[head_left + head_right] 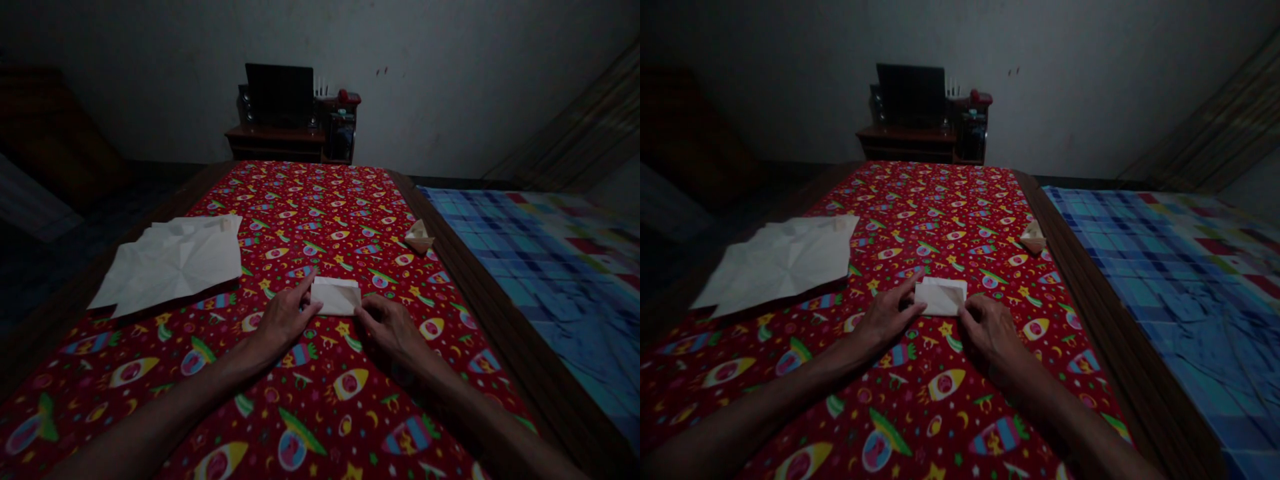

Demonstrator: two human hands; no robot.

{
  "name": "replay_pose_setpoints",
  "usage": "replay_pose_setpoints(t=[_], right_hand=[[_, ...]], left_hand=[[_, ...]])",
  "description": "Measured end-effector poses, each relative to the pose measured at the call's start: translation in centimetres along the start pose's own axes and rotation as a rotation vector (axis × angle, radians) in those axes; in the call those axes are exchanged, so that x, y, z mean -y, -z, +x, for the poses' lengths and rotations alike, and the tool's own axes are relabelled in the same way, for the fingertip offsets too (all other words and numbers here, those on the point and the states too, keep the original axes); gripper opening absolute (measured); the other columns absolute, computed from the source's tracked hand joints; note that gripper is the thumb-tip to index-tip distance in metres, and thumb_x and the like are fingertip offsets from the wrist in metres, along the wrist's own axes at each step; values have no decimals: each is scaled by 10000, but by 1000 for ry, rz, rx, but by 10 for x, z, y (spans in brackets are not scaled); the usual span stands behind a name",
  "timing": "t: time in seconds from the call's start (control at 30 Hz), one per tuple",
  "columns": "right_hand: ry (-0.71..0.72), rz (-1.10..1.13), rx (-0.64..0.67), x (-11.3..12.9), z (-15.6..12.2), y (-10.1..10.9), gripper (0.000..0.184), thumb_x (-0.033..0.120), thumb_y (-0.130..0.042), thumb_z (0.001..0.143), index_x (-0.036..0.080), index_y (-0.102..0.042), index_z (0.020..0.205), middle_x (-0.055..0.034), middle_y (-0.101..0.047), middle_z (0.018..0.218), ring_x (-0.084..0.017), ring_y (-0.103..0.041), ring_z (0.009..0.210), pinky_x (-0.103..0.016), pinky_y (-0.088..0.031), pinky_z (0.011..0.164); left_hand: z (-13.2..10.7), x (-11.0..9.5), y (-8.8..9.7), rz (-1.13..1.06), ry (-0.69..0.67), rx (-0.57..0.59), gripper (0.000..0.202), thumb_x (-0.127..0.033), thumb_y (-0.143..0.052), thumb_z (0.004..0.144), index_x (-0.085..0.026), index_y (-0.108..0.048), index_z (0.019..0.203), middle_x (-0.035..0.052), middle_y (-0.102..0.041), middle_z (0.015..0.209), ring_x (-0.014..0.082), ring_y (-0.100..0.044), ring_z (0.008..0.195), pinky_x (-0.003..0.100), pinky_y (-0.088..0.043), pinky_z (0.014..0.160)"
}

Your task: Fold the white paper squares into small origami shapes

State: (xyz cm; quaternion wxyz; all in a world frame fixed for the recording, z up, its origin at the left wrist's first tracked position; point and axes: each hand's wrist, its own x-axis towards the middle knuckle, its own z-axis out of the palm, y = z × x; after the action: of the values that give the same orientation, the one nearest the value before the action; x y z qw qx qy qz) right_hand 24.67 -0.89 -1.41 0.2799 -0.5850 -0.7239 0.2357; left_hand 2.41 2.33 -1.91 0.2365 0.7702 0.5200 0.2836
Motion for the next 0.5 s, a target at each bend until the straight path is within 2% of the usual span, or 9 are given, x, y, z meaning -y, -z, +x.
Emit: replay_pose_setpoints(t=[0.17, 0.5], right_hand=[[30, -183, -67, 5, 3, -4, 274, 319, -430, 887, 178, -558, 690, -4, -571, 608, -119, -501, 529, -225, -305, 511], [42, -329, -93, 2, 6, -8, 276, 289, -424, 884, 177, -555, 669, -10, -562, 574, -126, -512, 510, -239, -293, 520]], left_hand=[[11, -3, -3, 177, -6, -30, 615, -258, -533, 862, -242, -284, 1423, -34, -660, 734, 136, -615, 640, 223, -418, 593], [17, 0, -7, 473, -88, -30, 540, -327, -450, 919, -240, -278, 1423, -13, -676, 729, 157, -628, 626, 233, -401, 559]])
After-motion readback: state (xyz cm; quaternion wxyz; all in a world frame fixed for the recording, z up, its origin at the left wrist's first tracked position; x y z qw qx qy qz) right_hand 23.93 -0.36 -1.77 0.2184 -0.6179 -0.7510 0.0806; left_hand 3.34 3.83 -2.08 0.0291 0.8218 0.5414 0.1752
